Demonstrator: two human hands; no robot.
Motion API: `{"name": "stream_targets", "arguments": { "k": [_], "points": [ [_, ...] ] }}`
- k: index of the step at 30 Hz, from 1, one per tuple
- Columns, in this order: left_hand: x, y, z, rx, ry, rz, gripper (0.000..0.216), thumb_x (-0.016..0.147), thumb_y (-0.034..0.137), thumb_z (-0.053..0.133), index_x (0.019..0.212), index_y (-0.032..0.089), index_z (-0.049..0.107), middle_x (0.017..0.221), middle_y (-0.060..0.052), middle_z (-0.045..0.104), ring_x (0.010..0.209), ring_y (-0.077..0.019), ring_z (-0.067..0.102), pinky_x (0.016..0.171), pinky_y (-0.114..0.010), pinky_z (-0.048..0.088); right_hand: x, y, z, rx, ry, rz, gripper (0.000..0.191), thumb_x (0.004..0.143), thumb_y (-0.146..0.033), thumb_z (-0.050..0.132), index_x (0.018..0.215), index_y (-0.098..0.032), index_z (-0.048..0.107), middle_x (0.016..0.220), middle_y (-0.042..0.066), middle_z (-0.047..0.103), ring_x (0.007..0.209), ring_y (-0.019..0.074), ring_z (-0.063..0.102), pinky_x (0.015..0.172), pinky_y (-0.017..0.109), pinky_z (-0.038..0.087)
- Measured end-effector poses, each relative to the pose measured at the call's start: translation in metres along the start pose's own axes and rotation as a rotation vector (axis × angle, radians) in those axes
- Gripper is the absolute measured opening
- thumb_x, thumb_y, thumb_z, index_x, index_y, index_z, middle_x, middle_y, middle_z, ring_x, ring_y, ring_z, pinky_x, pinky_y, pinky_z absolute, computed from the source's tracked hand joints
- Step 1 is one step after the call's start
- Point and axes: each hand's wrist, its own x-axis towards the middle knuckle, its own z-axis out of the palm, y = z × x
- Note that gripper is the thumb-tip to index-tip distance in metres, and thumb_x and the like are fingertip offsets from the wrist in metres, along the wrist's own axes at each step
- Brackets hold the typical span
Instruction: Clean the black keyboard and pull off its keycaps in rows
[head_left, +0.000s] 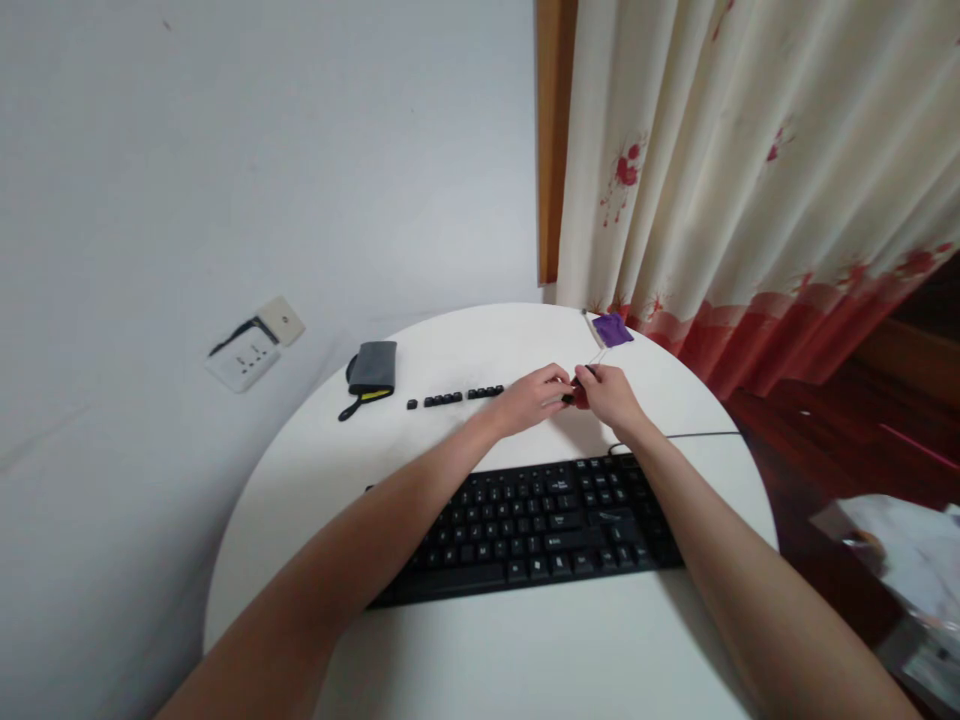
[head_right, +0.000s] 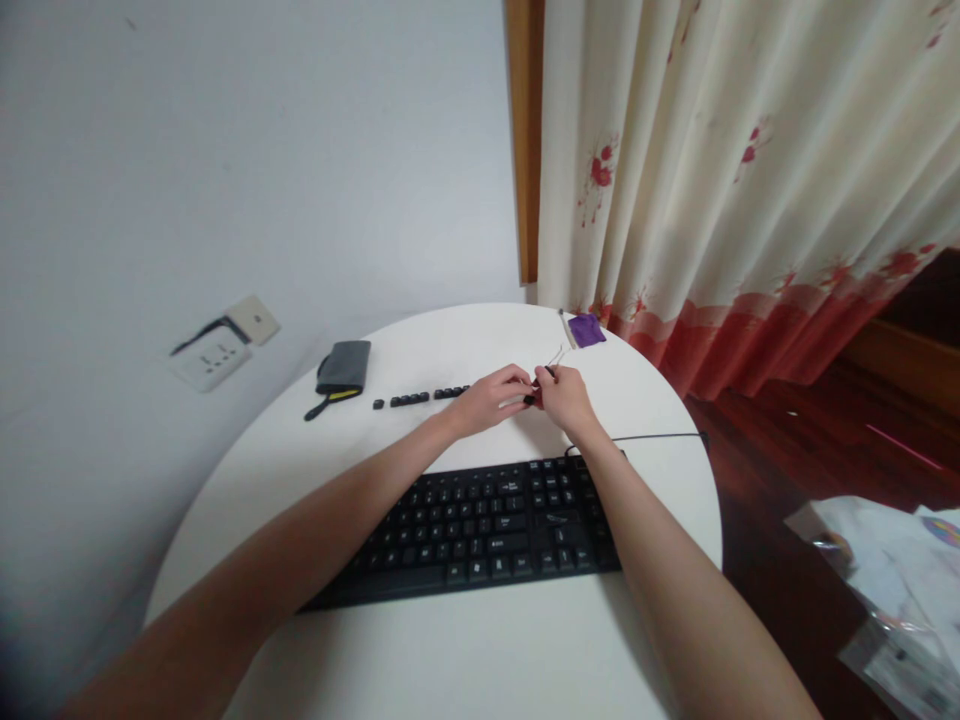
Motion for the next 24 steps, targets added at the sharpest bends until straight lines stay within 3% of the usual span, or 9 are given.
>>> {"name": "stream_targets", "arguments": {
  "k": [6,11,24],
  "points": [
    [0.002,0.001,-0.001,0.120,-0.030,0.004,0.016,0.095,0.019,0.053,0.109,0.019,0.062,0.112,-0.009,0.059,0.105,-0.0206,0.057,0.095,-0.038,0.049,-0.006,-0.008,0.002,0.104,-0.018,0.124,0.030,0.098,-0.026,0.046,0.074,-0.014,0.059,0.061,0.006,0.069,0.049,0.0137,0.065,0.053,0.025,0.056],
    [0.003,0.002,0.001,0.176,-0.034,0.019,0.014,0.096,0.021,0.054,0.108,0.020,0.062,0.111,-0.009,0.059,0.105,-0.0212,0.056,0.095,-0.039,0.048,-0.010,-0.012,0.000,0.104,-0.051,0.189,0.029,0.099,-0.025,0.046,0.076,-0.014,0.059,0.051,0.005,0.065,0.043,0.0158,0.064,0.043,0.022,0.050],
    [0.003,0.005,0.001,0.036,0.018,-0.045,0.016,0.094,0.027,0.059,0.106,0.021,0.065,0.111,-0.009,0.060,0.107,-0.0219,0.053,0.098,-0.038,0.045,-0.004,-0.004,0.002,0.033,-0.014,0.063,0.032,0.097,-0.028,0.049,0.069,-0.015,0.058,0.050,0.004,0.066,0.044,0.0157,0.065,0.043,0.020,0.045]
  ]
}}
